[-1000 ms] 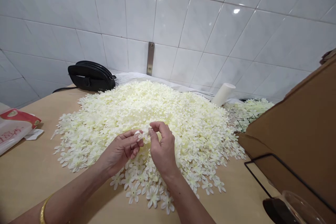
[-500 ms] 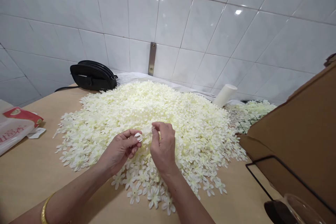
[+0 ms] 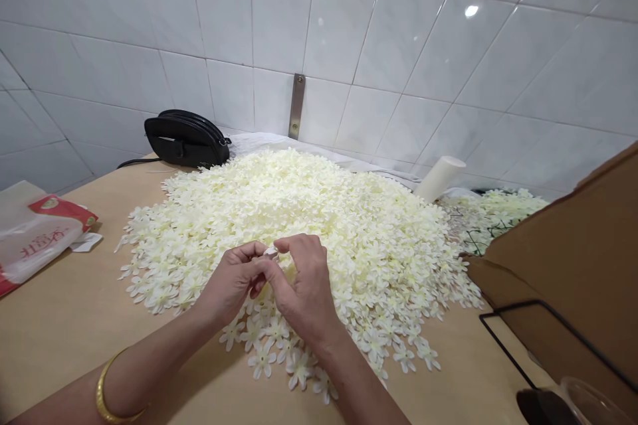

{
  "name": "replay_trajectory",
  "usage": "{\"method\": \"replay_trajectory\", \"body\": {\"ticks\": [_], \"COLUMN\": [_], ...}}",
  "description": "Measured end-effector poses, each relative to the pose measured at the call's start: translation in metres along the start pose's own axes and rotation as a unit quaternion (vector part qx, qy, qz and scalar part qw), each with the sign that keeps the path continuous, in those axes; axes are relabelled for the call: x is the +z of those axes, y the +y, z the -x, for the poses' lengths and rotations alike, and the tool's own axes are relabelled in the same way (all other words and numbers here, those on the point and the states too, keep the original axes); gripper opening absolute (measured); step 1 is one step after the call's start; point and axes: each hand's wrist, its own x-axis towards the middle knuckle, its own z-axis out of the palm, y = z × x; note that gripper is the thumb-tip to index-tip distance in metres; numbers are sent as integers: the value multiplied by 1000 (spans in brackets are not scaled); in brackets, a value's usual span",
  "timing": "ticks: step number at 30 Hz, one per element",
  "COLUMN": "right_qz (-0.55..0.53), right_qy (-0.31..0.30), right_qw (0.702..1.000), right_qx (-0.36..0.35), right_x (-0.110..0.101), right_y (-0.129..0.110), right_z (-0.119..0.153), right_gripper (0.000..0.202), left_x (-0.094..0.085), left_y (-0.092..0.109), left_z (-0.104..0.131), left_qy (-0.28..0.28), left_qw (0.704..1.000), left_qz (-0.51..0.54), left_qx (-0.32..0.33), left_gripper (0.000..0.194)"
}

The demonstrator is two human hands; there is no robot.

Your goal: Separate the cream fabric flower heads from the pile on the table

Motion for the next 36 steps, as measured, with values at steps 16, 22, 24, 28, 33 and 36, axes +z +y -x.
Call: {"method": "replay_trajectory", "body": {"ticks": [16, 22, 24, 28, 33, 36], "right_qz": [-281, -157, -135, -172, -210, -202], "right_qy": [-44, -15, -22, -60, -65, -52], "right_qw": [942, 978, 983, 972, 961, 964], "right_qx": [180, 133, 126, 146, 168, 165], "right_x": [-6, -5, -4, -3, -5, -6], "right_y": [7, 6, 5, 5, 3, 3], "right_z": [-6, -5, -5, -5, -6, -6], "right_gripper": [22, 21, 20, 17, 20, 21], "left_x": [-2, 1, 0, -1, -1, 0], "left_y": [2, 2, 2, 1, 1, 2], "left_z": [3, 2, 2, 3, 4, 4], "left_qy": [-120, -80, -81, -74, -49, -48], "left_qw": [991, 997, 996, 995, 995, 997], "left_qz": [59, 18, 0, -15, -47, -30], "left_qx": [-21, 16, 33, 62, 78, 54], "left_gripper": [29, 28, 24, 20, 20, 19]}}
